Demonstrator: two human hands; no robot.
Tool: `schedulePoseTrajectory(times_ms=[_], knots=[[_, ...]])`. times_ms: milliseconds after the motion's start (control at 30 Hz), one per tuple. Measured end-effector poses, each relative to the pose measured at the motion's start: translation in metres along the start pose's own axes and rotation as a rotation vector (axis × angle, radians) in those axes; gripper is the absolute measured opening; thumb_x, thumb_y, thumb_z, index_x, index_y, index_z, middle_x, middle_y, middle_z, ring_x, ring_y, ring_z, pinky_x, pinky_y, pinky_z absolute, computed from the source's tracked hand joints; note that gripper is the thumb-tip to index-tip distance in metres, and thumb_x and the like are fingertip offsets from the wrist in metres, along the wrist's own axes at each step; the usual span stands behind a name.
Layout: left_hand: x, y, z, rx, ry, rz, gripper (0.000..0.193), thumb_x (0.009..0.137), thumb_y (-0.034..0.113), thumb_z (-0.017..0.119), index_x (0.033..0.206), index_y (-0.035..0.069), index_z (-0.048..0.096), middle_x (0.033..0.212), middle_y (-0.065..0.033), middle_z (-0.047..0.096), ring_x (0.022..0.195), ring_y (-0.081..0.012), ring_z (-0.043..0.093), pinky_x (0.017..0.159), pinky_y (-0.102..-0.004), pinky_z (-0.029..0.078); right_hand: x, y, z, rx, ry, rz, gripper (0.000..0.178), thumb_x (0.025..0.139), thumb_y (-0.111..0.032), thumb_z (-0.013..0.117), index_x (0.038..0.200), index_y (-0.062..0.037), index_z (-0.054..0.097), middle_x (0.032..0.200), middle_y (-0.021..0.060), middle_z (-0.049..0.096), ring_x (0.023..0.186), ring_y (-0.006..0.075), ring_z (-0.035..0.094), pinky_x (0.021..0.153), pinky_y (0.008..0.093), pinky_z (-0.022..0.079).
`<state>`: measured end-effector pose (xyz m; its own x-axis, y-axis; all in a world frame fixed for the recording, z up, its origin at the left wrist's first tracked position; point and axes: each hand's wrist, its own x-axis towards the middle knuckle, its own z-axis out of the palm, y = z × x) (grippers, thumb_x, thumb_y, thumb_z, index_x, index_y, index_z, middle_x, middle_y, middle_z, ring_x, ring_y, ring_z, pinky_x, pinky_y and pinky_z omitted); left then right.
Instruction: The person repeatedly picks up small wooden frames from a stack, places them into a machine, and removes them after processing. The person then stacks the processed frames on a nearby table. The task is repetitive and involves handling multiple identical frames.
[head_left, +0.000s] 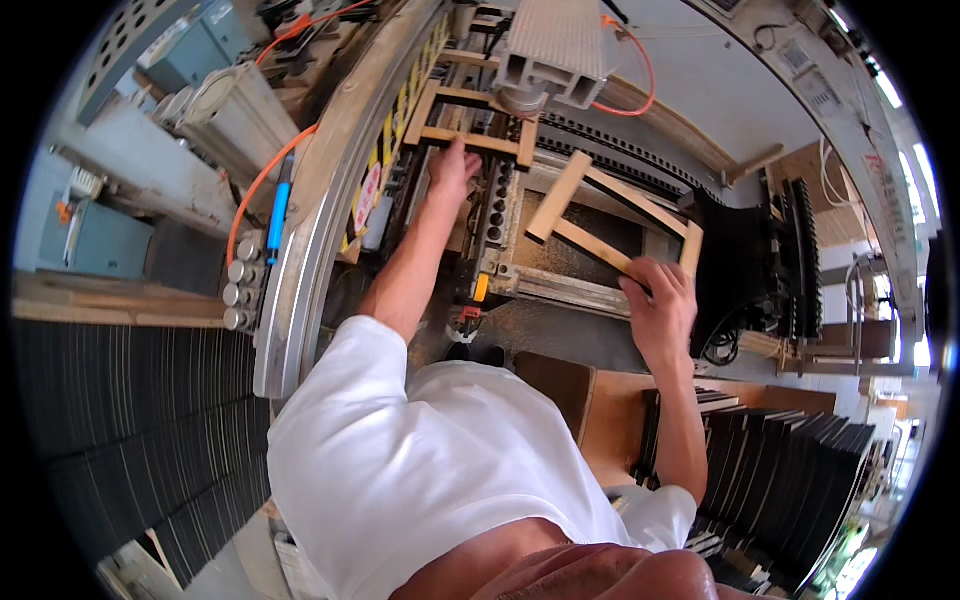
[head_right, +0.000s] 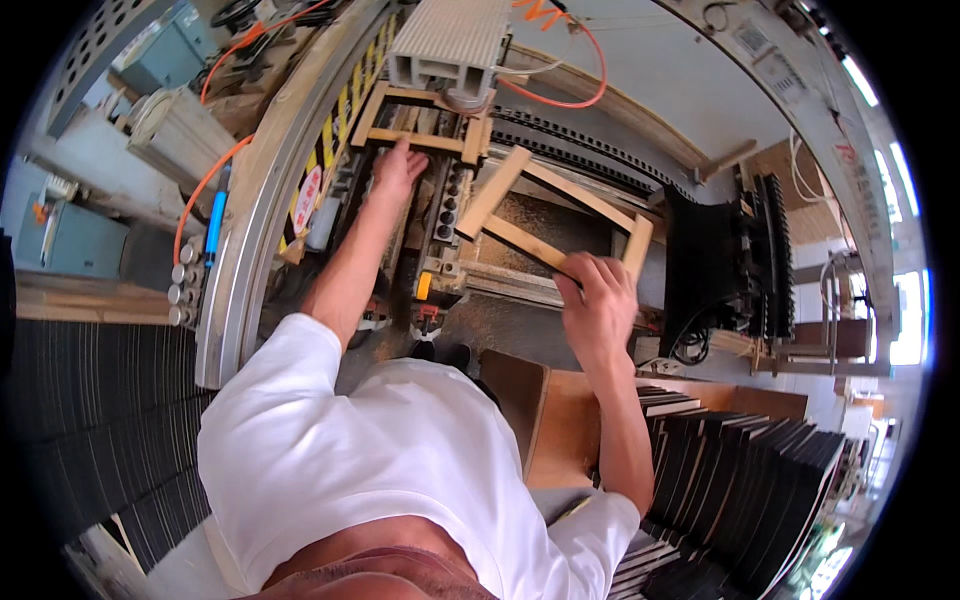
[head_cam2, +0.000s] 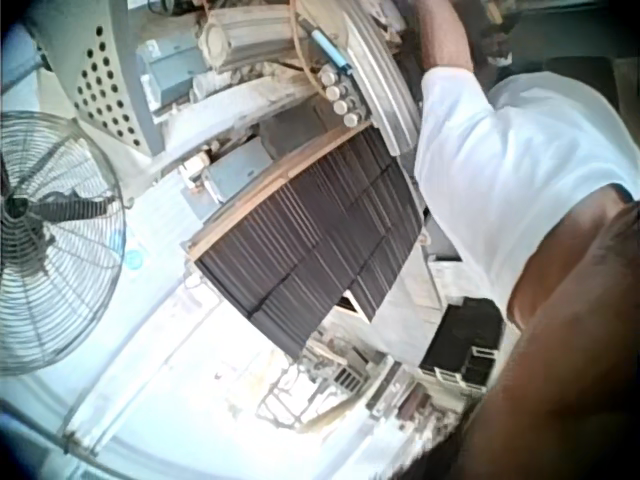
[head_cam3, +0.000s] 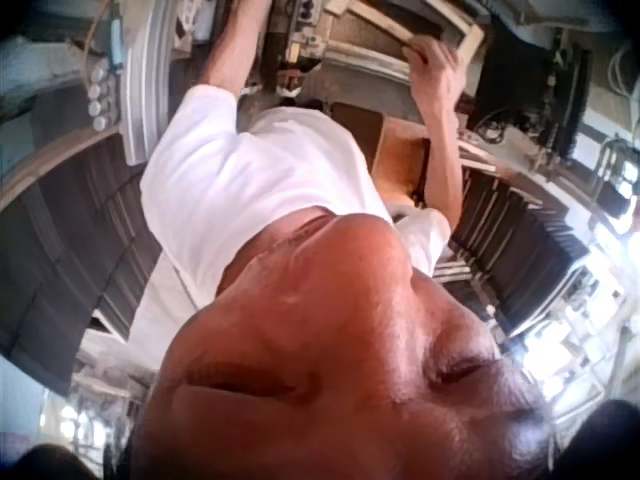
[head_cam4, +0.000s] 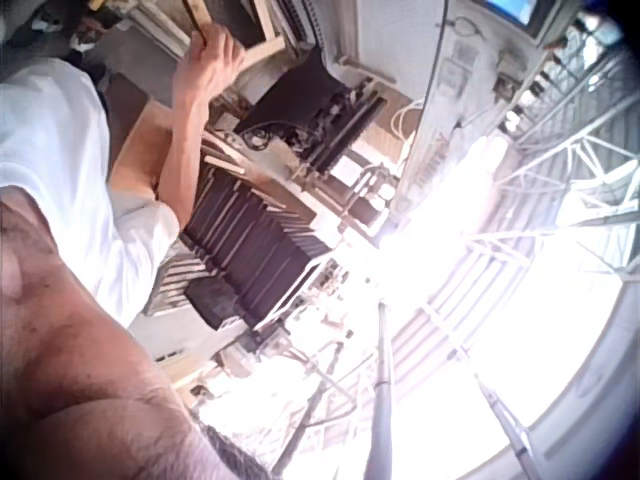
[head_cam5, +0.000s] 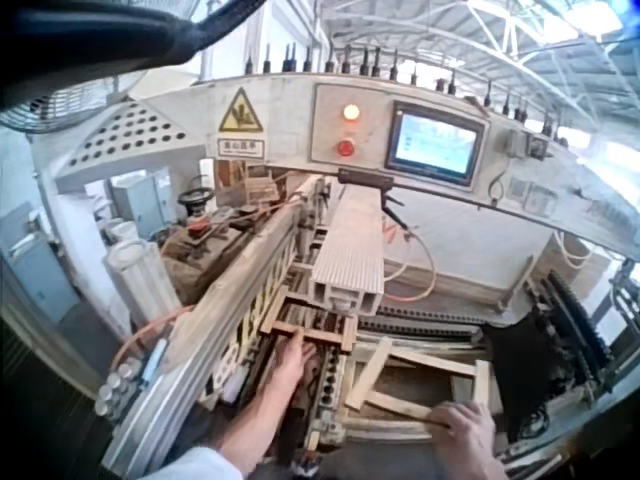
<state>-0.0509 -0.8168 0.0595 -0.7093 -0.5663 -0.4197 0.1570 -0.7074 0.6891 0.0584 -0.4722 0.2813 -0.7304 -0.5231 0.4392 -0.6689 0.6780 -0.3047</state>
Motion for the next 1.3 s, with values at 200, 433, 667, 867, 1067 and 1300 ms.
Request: schedulePoseTrajectory(times_ms=[200,433,667,867,1067,1300], knots=[[-0.109,-0.016,-0.057,0.025,-0.176,-0.028,0.024,0.088,0.017,0.057,0.108,0.003,0.054,0.100,-0.0068,0.061,0.102,-0.0219,0.058,0.087,-0.0353,0.045,0.056,-0.004,0.106,0.186,-0.014,-0.191,0.011,0.072,-0.013,0.068,0.083,-0.0093,0.065,0.082,0.0052,0.065,0.084,0.0263,0.059,0.076,0.0371,0.045],[-0.135,-0.021,-0.081,-0.129,-0.330,-0.007,0.022,0.087,0.015,0.056,0.109,0.010,0.056,0.107,-0.0034,0.059,0.104,-0.0182,0.053,0.091,-0.0357,0.040,0.082,-0.019,0.201,0.253,-0.082,-0.359,0.019,0.072,-0.015,0.068,0.089,-0.0092,0.063,0.083,0.0083,0.065,0.083,0.0292,0.058,0.076,0.0401,0.045],[-0.133,-0.029,-0.068,-0.202,-0.218,0.071,0.030,0.093,0.025,0.053,0.117,0.007,0.051,0.117,-0.0077,0.055,0.108,-0.0217,0.053,0.096,-0.0391,0.040,0.094,-0.016,0.214,0.279,-0.236,-0.477,0.023,0.070,-0.012,0.068,0.091,-0.0090,0.058,0.082,0.0106,0.064,0.083,0.0312,0.061,0.077,0.0410,0.045],[-0.193,-0.024,-0.081,-0.111,-0.063,0.109,0.035,0.096,0.021,0.049,0.126,0.003,0.045,0.126,-0.0133,0.052,0.115,-0.0239,0.051,0.102,-0.0394,0.038,0.120,-0.015,0.245,0.311,-0.135,-0.465,0.023,0.071,-0.007,0.065,0.092,-0.0071,0.055,0.082,0.0142,0.064,0.081,0.0337,0.060,0.074,0.0444,0.044],[-0.293,-0.026,-0.143,-0.087,-0.081,0.115,0.034,0.097,0.020,0.047,0.127,0.003,0.045,0.122,-0.0119,0.054,0.116,-0.0249,0.051,0.099,-0.0387,0.042,0.145,-0.019,0.276,0.195,-0.164,-0.460,0.023,0.072,-0.007,0.061,0.094,-0.0081,0.055,0.085,0.0128,0.065,0.088,0.0315,0.059,0.077,0.0421,0.042],[-0.365,-0.009,-0.194,-0.013,-0.040,0.049,0.032,0.096,0.017,0.047,0.124,0.003,0.048,0.113,-0.0098,0.058,0.109,-0.0243,0.055,0.097,-0.0381,0.044,0.161,-0.030,0.274,-0.047,-0.243,-0.579,0.026,0.072,-0.007,0.061,0.097,-0.0077,0.054,0.085,0.0122,0.066,0.091,0.0294,0.059,0.079,0.0402,0.040]])
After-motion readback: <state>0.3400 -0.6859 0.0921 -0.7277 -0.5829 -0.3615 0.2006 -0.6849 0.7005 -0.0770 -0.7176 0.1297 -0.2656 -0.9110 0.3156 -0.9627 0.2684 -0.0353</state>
